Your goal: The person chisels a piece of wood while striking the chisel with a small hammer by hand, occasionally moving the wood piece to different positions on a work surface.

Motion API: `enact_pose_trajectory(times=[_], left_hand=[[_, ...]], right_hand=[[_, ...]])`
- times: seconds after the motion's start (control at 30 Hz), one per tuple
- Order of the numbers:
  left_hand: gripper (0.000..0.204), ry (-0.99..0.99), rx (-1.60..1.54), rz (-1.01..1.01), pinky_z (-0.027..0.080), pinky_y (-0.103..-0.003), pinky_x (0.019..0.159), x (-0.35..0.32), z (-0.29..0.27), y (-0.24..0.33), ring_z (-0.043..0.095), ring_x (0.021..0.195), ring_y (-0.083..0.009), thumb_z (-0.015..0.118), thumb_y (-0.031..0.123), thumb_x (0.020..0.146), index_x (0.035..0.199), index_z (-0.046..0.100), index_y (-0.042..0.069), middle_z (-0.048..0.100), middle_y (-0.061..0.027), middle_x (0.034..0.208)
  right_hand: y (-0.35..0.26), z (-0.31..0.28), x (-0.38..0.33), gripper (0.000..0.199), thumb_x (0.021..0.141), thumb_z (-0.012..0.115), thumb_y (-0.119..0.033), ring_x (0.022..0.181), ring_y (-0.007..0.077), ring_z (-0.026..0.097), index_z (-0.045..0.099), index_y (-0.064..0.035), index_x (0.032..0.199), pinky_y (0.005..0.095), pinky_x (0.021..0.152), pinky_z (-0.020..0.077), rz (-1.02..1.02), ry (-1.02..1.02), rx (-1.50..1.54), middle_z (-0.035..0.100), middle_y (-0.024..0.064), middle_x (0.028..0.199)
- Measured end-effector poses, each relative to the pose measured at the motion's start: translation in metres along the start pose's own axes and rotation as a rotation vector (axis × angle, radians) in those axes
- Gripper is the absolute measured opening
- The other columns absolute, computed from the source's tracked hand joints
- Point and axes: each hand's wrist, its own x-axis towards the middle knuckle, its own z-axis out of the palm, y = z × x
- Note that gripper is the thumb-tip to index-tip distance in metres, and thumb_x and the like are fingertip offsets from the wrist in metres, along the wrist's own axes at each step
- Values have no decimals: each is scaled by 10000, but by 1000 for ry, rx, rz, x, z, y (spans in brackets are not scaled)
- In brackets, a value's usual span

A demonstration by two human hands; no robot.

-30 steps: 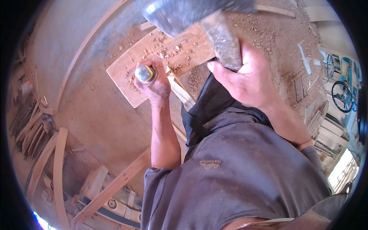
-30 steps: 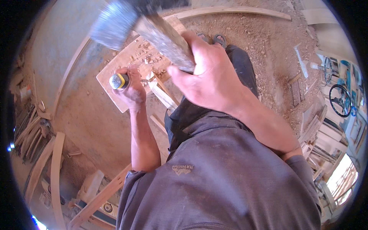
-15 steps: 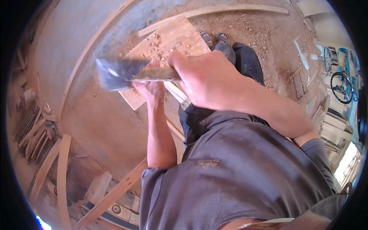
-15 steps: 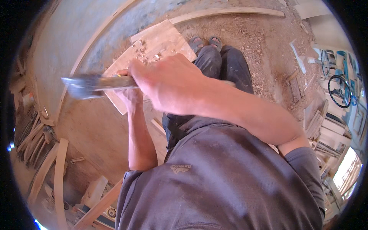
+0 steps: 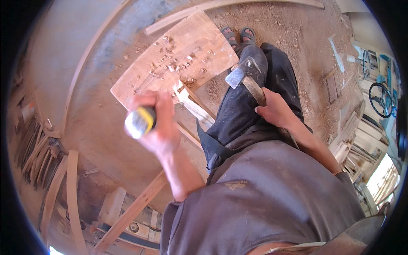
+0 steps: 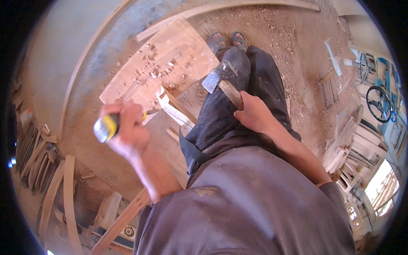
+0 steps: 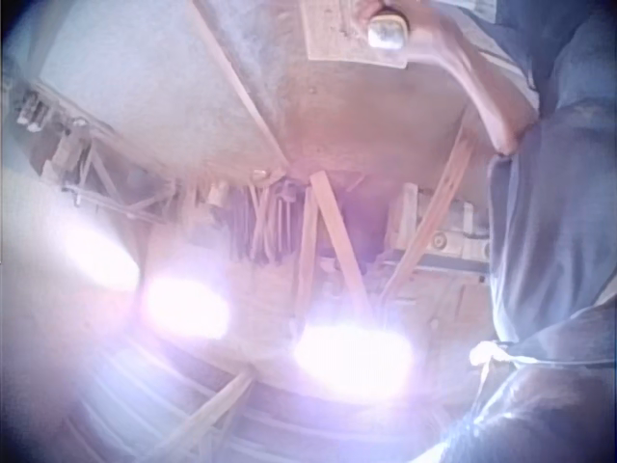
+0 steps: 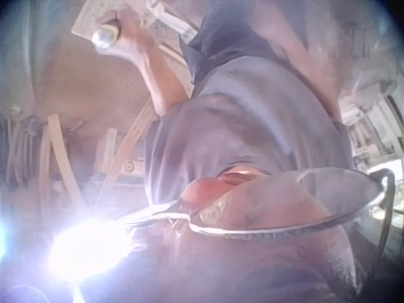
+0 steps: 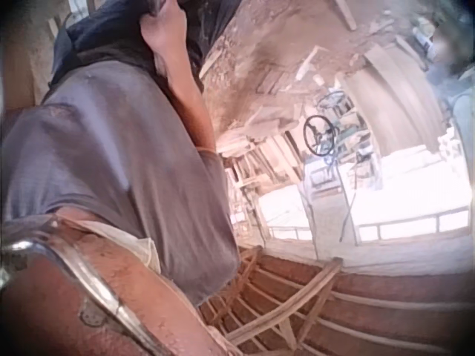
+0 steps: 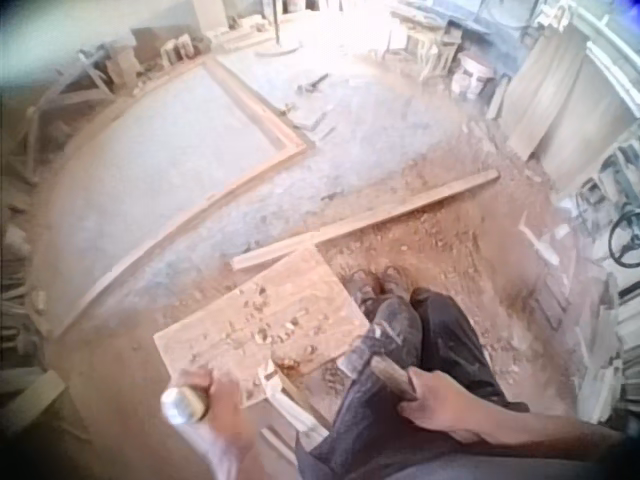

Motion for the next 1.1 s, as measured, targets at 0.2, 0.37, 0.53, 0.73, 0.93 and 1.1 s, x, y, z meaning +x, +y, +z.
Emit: enact_pose_trajectory(times=[0.2, 0.37, 0.53, 0.73, 0.93, 1.1], left_hand=[[131, 135, -72, 45, 568, -400, 746, 47, -32, -4, 649, 771, -208, 721, 1, 882, 987, 644, 12, 658, -113, 842], [139, -30, -196, 103, 558, -487, 786, 39, -46, -33, 627, 782, -260, 710, 149, 949, 1033, 665, 49, 634, -113, 836], [147, 57, -234, 94, 509, -419, 654, 28, -46, -49, 582, 656, -228, 681, 134, 971, 909, 592, 34, 601, -107, 720], [144, 135, -159, 74, 507, -374, 632, 13, -34, -49, 574, 628, -202, 693, 79, 953, 898, 565, 39, 596, -100, 689], [202, 53, 166, 277, 478, -334, 635, -6, -32, -43, 560, 679, -171, 734, 103, 939, 842, 576, 21, 617, -101, 731], [169, 99, -8, 322, 476, -336, 604, -12, -32, -51, 551, 656, -169, 699, 35, 944, 867, 549, 22, 603, -95, 722]], right_hand=[[-3, -11, 23, 324, 797, 661, -32, 618, 214, 627, 564, 50, 1095, 351, 549, 506, 235, -162, 192, 615, 119, 749], [-3, -10, 38, 353, 797, 655, -12, 552, 163, 600, 555, 54, 1129, 321, 485, 490, 291, -224, 255, 598, 86, 715], [-3, -10, 37, 340, 788, 644, -23, 537, 182, 617, 564, 73, 1104, 339, 491, 491, 279, -208, 275, 626, 122, 707], [-2, -8, 34, 354, 782, 637, -32, 543, 202, 633, 568, 79, 1111, 355, 508, 500, 238, -195, 233, 638, 148, 718], [-12, -8, 24, 363, 785, 643, -66, 638, 257, 685, 571, 84, 1108, 390, 582, 531, 243, -157, 153, 666, 199, 784], [1, 2, 20, 378, 801, 648, -28, 603, 211, 633, 561, 49, 1160, 360, 540, 512, 177, -110, 64, 633, 135, 779]])
